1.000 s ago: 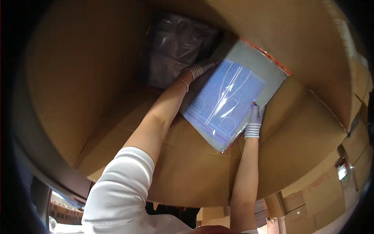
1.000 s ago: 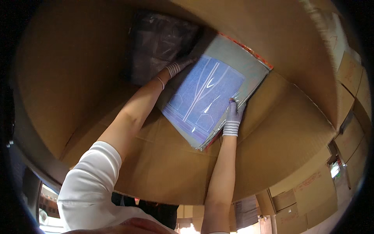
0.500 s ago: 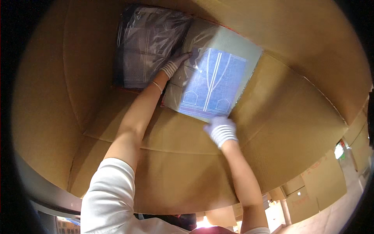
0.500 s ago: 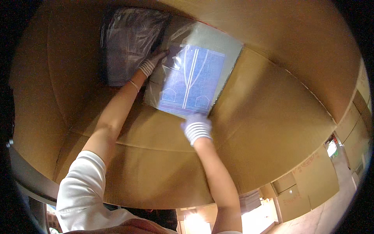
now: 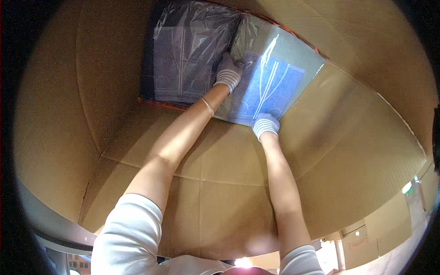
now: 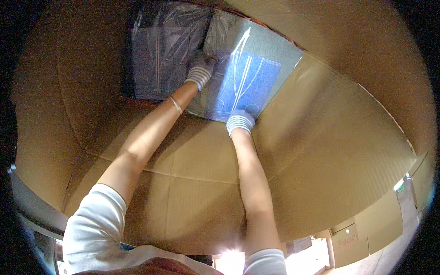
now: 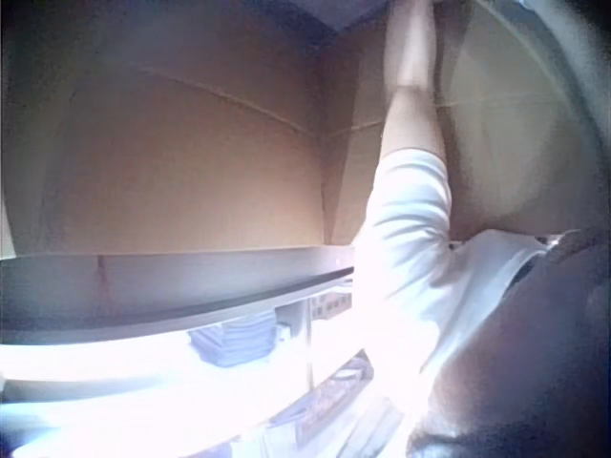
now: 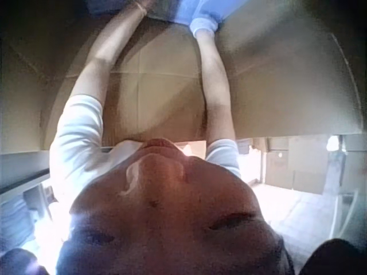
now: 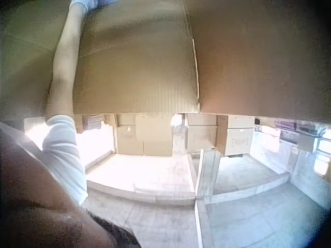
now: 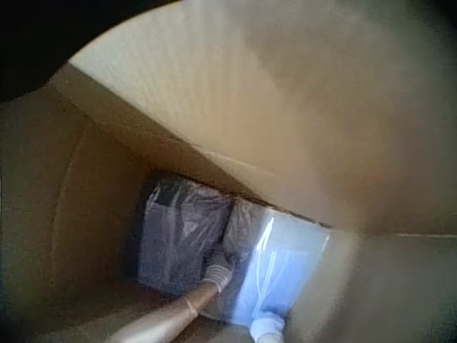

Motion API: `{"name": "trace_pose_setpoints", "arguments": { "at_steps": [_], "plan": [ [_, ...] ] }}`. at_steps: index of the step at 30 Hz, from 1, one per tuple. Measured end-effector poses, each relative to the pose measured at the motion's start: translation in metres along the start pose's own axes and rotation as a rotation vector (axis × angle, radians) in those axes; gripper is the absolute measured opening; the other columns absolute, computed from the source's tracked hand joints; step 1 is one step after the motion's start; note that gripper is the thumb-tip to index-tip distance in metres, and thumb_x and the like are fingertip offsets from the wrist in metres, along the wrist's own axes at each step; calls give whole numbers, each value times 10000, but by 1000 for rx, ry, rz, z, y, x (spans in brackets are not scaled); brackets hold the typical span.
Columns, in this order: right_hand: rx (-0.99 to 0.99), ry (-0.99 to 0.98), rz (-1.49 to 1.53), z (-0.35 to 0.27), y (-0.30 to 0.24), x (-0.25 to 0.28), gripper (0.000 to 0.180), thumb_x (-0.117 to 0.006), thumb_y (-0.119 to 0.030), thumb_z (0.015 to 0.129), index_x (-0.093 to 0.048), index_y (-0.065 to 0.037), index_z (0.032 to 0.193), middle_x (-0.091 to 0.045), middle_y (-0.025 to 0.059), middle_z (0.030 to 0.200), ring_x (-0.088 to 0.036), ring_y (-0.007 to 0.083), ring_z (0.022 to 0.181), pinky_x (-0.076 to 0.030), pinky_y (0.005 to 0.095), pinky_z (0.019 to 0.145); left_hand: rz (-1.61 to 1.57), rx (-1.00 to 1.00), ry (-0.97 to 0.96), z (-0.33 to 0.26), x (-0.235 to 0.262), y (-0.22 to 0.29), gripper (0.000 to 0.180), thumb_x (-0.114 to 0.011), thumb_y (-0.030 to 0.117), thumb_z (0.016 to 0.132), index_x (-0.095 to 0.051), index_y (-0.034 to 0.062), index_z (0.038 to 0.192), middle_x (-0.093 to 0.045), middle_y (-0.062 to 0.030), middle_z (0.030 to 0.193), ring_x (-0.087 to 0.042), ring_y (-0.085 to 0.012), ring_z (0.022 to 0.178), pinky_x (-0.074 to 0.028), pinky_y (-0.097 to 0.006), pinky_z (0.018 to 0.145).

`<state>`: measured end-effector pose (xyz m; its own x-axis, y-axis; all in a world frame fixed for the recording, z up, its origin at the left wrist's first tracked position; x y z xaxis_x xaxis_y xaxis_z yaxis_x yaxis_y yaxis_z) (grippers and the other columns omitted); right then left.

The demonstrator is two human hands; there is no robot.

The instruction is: Packaging folded shirts into plastic bags and placing them into a shipping box.

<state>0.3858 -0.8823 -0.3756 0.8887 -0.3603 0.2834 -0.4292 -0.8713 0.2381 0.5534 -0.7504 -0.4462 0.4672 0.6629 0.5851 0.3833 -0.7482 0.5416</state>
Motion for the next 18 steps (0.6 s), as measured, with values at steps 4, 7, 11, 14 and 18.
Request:
{"name": "trace_pose_setpoints", "arguments": {
  "at_steps": [4,7,11,14,18],
  "plan": [
    [-112,285,246,-18,15,83,963,-716,-376,664,-108,-61,1340,-470,223,1192,-530,351,1027,-451,415,851,-372,-131,72,-21,33,-14,543,-598,273,753,-418,-19,1174,-480,-272,1146,-465,-400,1067,-397,-379,906],
    [-117,390,335,48,41,52,1067,-754,-340,628,-30,-51,1356,-414,257,1237,-464,357,1107,-408,400,910,-547,-250,53,-29,16,5,479,-562,157,767,-418,-7,1194,-478,-243,1165,-468,-357,1089,-381,-371,923],
    [-233,398,409,95,104,28,1149,-761,-311,630,96,-60,1352,-427,270,1227,-487,352,1086,-394,380,929,-39,-356,-219,-24,-84,31,528,-490,86,764,-352,-25,1261,-433,-197,1254,-426,-317,1156,-346,-368,966],
    [117,216,318,86,-23,25,729,-669,-255,707,-287,-12,1278,-536,234,1110,-546,350,996,-434,390,861,988,-591,735,18,-32,-31,594,-497,131,770,-283,-65,1289,-393,-242,1271,-375,-332,1196,-329,-367,979],
    [295,46,423,-13,2,36,347,-548,-244,781,-572,-19,1044,-570,205,1062,-550,316,995,-440,383,838,-21,106,-564,-52,-17,91,525,-374,110,821,-251,-39,1309,-218,-310,1340,-331,-372,1216,-305,-400,996]
  ]
}}
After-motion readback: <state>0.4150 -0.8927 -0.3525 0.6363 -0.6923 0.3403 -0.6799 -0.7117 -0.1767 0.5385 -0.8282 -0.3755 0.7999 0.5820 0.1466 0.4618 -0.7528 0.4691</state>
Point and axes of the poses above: each hand's wrist, its own z-axis towards the middle knuckle, its own x-axis out of the back of the hand, y = z × x, the point moved 6 cm from there along z, towards the middle knuckle
